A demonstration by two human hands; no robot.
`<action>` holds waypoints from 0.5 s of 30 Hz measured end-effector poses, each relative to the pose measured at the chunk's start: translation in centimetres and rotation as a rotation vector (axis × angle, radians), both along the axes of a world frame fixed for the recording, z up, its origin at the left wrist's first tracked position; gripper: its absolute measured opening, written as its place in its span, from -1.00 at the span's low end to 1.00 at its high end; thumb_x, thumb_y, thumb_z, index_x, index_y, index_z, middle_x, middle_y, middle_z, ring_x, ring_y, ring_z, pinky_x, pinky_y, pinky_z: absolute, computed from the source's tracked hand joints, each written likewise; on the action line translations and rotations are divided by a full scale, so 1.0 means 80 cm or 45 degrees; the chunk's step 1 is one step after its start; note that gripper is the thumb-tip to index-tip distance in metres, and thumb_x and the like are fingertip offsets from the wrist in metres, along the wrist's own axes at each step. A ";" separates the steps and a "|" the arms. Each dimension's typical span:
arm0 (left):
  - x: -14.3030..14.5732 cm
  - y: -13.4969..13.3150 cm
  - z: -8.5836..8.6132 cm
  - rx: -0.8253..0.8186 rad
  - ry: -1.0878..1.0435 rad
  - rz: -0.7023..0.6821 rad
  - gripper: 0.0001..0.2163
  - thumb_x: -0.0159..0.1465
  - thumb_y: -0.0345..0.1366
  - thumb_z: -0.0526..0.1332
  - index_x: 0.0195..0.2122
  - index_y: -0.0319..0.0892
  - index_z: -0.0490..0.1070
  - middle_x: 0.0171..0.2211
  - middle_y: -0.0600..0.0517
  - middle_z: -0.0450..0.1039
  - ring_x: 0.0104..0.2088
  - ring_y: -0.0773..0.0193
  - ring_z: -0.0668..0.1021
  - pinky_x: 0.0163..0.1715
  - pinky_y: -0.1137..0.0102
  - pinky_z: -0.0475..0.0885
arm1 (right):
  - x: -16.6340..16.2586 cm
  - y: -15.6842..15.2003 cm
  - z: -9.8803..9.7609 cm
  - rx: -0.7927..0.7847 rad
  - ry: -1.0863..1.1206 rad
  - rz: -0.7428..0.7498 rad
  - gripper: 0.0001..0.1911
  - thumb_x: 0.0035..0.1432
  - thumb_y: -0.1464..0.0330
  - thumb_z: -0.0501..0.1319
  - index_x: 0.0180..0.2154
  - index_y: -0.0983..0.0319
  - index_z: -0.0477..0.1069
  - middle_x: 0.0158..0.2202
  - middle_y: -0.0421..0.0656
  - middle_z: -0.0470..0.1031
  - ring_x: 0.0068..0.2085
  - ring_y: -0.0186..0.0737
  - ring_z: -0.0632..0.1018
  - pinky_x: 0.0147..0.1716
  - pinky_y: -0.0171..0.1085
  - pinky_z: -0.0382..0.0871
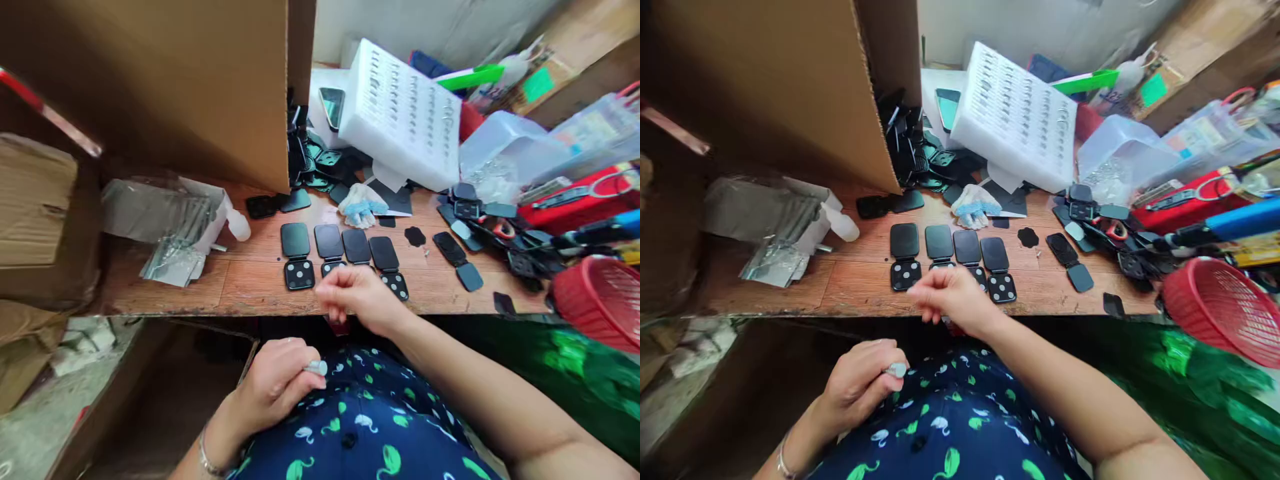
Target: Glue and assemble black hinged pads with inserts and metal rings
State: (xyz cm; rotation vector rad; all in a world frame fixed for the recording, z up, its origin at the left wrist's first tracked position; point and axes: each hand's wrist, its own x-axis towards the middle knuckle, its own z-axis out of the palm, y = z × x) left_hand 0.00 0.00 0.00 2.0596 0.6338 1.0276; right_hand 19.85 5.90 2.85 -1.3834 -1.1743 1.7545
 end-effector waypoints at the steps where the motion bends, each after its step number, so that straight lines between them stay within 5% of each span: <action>1: 0.000 -0.001 -0.002 -0.045 0.017 0.016 -0.75 0.49 -0.21 -0.01 -0.32 -0.16 0.29 -0.53 0.13 0.30 -0.52 0.42 0.33 -0.48 0.51 0.23 | 0.009 0.011 0.000 0.117 -0.137 0.004 -0.68 0.07 0.14 0.34 -0.42 0.29 0.46 -0.60 -0.24 0.44 -0.61 -0.38 0.41 -0.61 -0.39 0.30; 4: 0.000 -0.003 -0.009 -0.162 0.047 0.060 -0.75 0.48 -0.23 0.01 -0.31 -0.17 0.33 -0.52 0.12 0.32 -0.53 0.43 0.35 -0.49 0.53 0.25 | 0.025 0.040 0.001 0.410 -0.542 0.144 -0.82 0.19 0.32 0.25 -0.36 0.30 0.54 -0.57 -0.21 0.49 -0.55 -0.37 0.46 -0.52 -0.39 0.30; 7: -0.003 -0.003 -0.015 -0.250 0.046 0.102 -0.76 0.47 -0.22 0.05 -0.31 -0.18 0.36 -0.52 0.13 0.32 -0.53 0.44 0.35 -0.50 0.55 0.25 | 0.015 0.059 0.003 0.633 -0.954 0.498 -0.86 0.17 0.50 0.24 -0.38 0.28 0.58 -0.47 -0.18 0.57 -0.43 -0.34 0.51 -0.41 -0.38 0.26; 12: -0.007 -0.004 -0.019 -0.317 0.030 0.137 -0.77 0.45 -0.23 0.09 -0.33 -0.19 0.38 -0.52 0.14 0.31 -0.53 0.45 0.35 -0.50 0.56 0.24 | -0.024 0.086 0.016 0.582 -1.424 0.898 -0.95 0.11 0.41 0.36 -0.34 0.22 0.63 -0.32 -0.08 0.61 -0.29 -0.18 0.58 -0.42 -0.34 0.23; 15: -0.009 -0.004 -0.021 -0.371 0.020 0.146 -0.77 0.44 -0.24 0.09 -0.35 -0.19 0.39 -0.53 0.14 0.31 -0.53 0.45 0.34 -0.50 0.56 0.24 | -0.040 0.108 0.025 0.516 -1.578 1.104 -0.80 0.05 0.30 0.43 -0.25 0.23 0.64 -0.25 -0.01 0.62 -0.21 -0.06 0.61 -0.37 -0.31 0.32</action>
